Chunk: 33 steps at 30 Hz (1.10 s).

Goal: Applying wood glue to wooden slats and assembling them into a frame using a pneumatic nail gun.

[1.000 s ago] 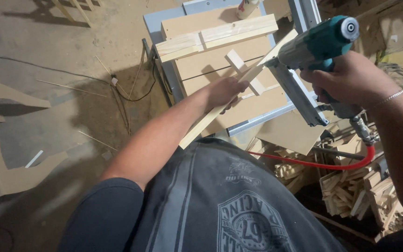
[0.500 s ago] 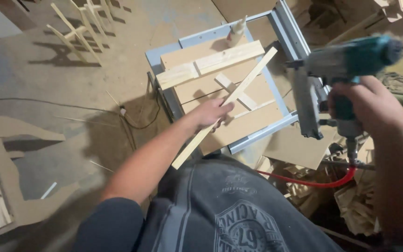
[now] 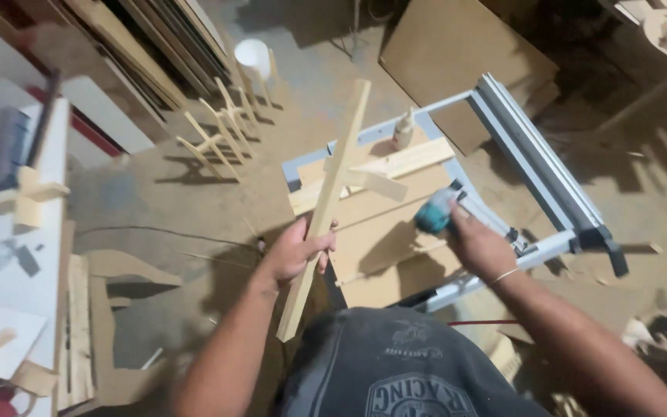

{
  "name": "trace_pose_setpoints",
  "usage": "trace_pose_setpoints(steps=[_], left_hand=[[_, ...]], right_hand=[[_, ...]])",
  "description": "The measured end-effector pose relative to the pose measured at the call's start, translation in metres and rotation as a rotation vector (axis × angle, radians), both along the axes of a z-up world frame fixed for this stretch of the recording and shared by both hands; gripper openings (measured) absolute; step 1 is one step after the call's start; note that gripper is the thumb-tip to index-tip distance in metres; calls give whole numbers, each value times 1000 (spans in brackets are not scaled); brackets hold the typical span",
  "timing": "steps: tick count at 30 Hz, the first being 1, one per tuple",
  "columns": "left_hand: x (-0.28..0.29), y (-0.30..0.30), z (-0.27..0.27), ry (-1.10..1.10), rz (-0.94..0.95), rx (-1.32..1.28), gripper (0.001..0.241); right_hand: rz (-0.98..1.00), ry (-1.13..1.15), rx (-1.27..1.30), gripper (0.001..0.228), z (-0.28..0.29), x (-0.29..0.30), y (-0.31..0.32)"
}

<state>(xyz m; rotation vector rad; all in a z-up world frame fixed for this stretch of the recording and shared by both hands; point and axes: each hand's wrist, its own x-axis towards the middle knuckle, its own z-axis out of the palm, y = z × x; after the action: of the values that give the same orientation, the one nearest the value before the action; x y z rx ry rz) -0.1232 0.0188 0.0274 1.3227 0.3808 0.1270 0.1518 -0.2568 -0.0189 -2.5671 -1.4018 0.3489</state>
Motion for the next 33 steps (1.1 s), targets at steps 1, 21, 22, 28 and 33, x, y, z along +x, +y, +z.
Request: trace_pose_setpoints(steps=[1, 21, 22, 28, 33], left_hand=[[1, -5, 17, 19, 37, -32, 31], [24, -82, -4, 59, 383, -118, 42], [29, -84, 1, 96, 381, -73, 39], [46, -104, 21, 228, 347, 42, 21], [58, -128, 74, 284, 343, 116, 22]], right_hand=[[62, -126, 31, 69, -15, -1, 9], [451, 267, 410, 46, 43, -22, 35], [491, 227, 558, 56, 66, -22, 40], [365, 530, 372, 86, 136, -30, 68], [346, 524, 361, 82, 135, -44, 66]])
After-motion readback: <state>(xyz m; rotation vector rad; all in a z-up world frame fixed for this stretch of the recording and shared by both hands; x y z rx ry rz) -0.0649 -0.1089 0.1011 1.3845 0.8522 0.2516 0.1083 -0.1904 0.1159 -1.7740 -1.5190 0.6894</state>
